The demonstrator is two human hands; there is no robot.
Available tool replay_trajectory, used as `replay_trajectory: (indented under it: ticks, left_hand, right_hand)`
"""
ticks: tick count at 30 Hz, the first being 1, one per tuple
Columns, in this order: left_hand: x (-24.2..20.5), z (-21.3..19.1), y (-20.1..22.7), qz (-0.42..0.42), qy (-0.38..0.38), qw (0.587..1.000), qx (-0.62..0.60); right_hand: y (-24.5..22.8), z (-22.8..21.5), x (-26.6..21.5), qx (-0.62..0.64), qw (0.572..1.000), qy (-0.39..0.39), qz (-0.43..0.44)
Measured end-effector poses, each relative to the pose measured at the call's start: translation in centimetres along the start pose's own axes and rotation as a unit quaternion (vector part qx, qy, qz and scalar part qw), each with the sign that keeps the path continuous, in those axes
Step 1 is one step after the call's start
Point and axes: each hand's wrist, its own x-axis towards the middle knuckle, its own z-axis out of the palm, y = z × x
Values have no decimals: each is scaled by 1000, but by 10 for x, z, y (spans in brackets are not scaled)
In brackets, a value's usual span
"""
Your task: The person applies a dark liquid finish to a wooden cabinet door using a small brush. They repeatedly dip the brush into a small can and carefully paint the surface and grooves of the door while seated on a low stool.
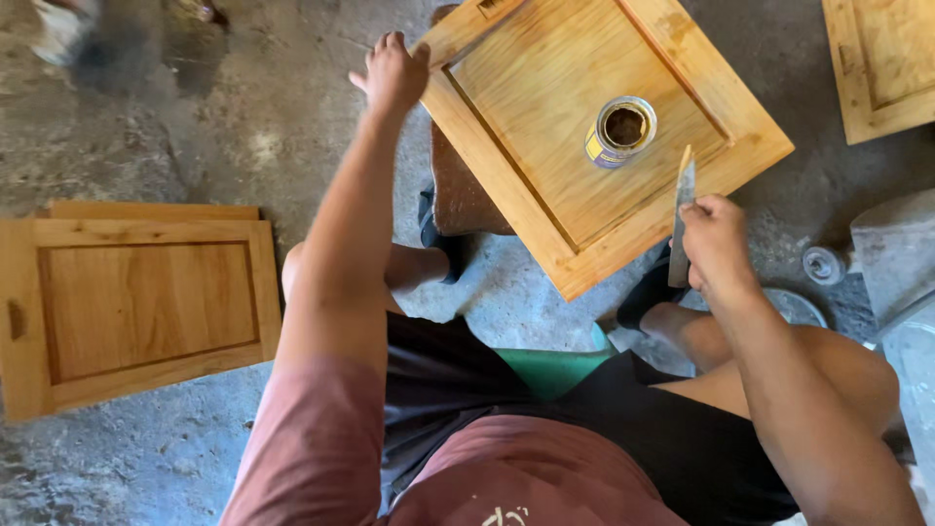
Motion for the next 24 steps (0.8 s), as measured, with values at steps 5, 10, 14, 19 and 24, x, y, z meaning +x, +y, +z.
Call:
replay_trajectory:
  ticks: [5, 10, 14, 19, 24]
  left_hand:
    - [2, -18, -4, -33, -172, 982, 76]
    - [-56, -54, -17, -50, -210, 968, 125]
    - [-170, -69, -3, -180, -192, 965, -20]
    - [-284, -82, 30, -183, -196, 948, -169]
    - [-300, -87, 46, -145, -147, 961, -186]
  right_hand:
    - [42, -3, 34, 2, 999, 37, -38]
    - [23, -21, 137, -56, 973, 71, -210]
    - [2, -37, 175, -61, 981, 45, -177]
    - [-3, -31, 165, -165, 933, 87, -308]
    - [8, -38, 167, -189, 915, 120, -334]
